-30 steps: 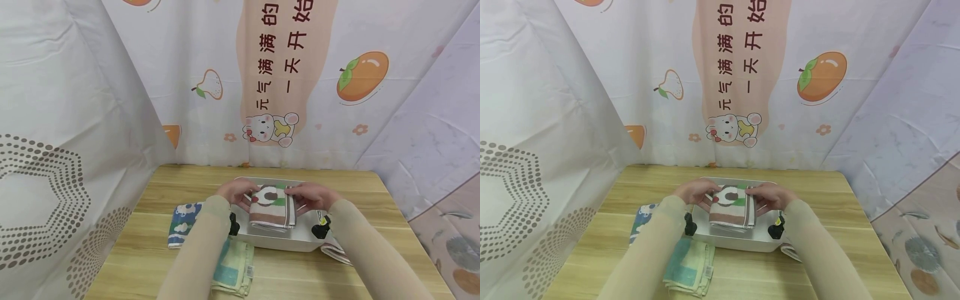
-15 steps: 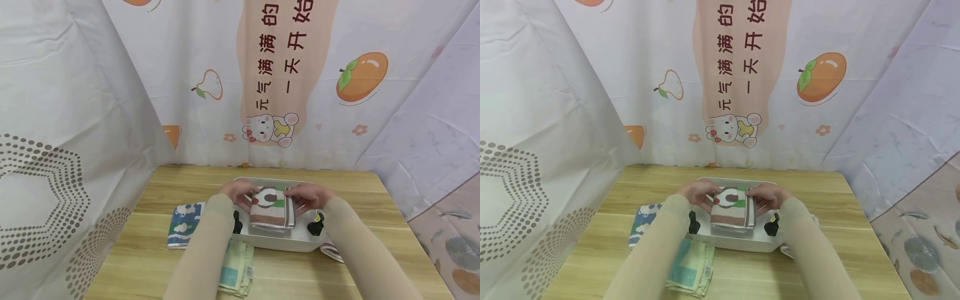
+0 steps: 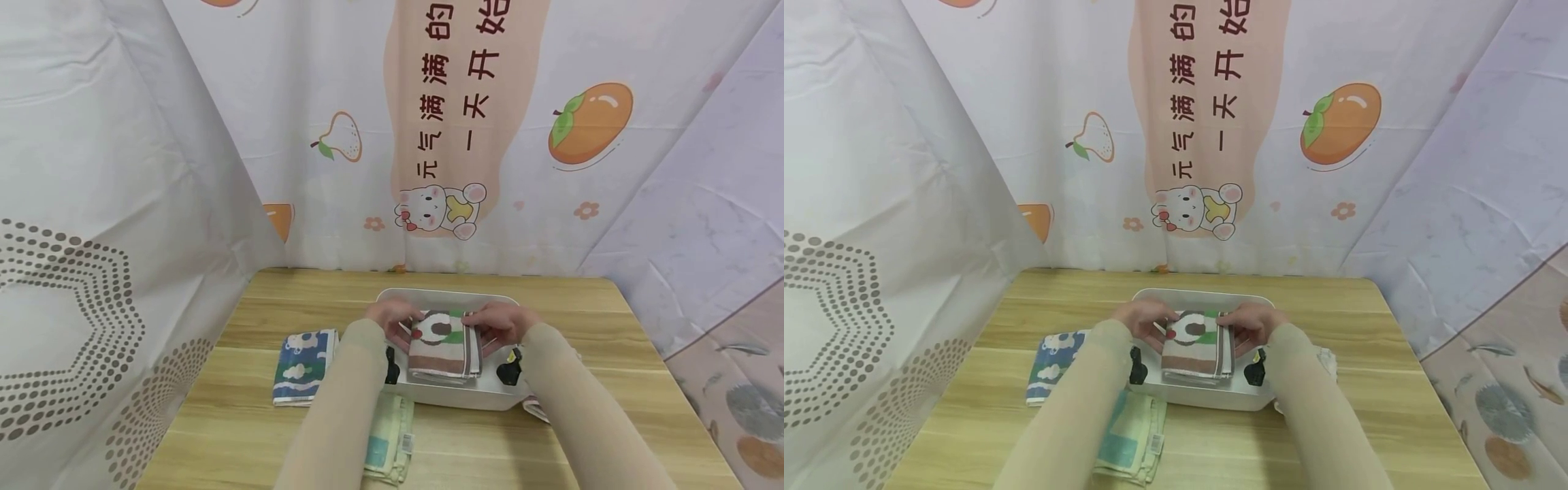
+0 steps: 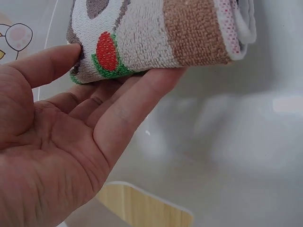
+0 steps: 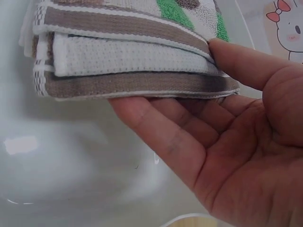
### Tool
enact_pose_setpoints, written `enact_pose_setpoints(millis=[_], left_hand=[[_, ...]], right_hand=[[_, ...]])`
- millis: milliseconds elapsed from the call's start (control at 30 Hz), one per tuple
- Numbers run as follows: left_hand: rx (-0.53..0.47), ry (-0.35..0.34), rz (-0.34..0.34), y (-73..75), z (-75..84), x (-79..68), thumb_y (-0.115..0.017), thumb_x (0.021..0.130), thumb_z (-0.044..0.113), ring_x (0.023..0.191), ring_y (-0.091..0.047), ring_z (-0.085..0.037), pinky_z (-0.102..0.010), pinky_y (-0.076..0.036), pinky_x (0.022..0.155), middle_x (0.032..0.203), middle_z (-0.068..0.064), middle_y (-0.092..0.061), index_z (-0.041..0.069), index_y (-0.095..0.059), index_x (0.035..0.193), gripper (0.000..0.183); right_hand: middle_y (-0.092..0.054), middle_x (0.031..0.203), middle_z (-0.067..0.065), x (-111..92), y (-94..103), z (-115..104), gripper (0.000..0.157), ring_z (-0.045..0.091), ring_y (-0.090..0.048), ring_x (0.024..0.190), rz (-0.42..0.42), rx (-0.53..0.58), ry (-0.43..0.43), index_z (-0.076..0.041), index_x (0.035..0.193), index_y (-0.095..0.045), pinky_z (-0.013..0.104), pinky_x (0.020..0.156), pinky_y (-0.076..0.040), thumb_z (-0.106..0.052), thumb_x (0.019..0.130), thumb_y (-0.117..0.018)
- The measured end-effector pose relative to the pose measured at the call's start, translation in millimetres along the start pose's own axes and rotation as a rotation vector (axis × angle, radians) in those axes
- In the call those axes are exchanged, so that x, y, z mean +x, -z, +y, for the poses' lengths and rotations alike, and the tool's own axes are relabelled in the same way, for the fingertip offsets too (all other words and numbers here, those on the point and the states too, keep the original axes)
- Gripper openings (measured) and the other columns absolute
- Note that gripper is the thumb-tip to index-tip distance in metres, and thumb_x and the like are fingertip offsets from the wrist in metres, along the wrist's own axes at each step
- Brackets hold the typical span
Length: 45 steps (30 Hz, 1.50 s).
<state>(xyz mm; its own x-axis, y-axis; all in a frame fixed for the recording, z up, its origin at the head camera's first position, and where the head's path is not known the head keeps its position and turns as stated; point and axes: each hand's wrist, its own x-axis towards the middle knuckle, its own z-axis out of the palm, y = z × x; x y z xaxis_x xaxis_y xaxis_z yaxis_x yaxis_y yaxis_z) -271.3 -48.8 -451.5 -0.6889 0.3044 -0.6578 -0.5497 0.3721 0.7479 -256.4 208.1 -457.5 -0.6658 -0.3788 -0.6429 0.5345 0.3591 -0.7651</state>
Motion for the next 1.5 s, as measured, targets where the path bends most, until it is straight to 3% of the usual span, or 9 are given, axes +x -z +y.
enact_pose_setpoints(millis=[567, 1133, 1500], left_hand=[[0.061, -0.001, 0.029, -5.4, -8.9, 8.7, -0.060, 0.092, 0.015, 0.074, -0.066, -0.038, -0.048, -0.057, 0.062, 0.095, -0.024, -0.060, -0.005, -0.058, 0.102, 0.023], [0.191, 0.002, 0.049, -8.5, -11.4, 8.5, -0.059, 0.093, 0.017, 0.074, -0.066, -0.036, -0.044, -0.057, 0.064, 0.091, -0.022, -0.062, -0.005, -0.061, 0.099, 0.023], [0.207, 0.011, 0.041, -9.8, -12.2, 14.7, -0.059, 0.093, 0.017, 0.072, -0.067, -0.036, -0.046, -0.057, 0.064, 0.089, -0.023, -0.062, -0.006, -0.061, 0.097, 0.023]], right_hand=[[-0.064, 0.091, 0.017, 9, -10.6, 8, 0.030, 0.027, -0.065, 0.077, 0.083, -0.056, -0.053, 0.003, 0.104, -0.057, 0.046, 0.071, -0.056, -0.025, 0.095, -0.056], [-0.066, 0.091, 0.021, 15, -13.8, 15, 0.030, 0.031, -0.068, 0.075, 0.055, -0.096, -0.071, 0.005, 0.103, -0.061, 0.046, 0.069, -0.057, -0.024, 0.096, -0.055], [-0.065, 0.093, 0.023, 8, -18.1, 15, 0.031, 0.035, -0.068, 0.079, 0.032, -0.123, -0.063, 0.006, 0.104, -0.059, 0.048, 0.072, -0.056, -0.022, 0.099, -0.050]])
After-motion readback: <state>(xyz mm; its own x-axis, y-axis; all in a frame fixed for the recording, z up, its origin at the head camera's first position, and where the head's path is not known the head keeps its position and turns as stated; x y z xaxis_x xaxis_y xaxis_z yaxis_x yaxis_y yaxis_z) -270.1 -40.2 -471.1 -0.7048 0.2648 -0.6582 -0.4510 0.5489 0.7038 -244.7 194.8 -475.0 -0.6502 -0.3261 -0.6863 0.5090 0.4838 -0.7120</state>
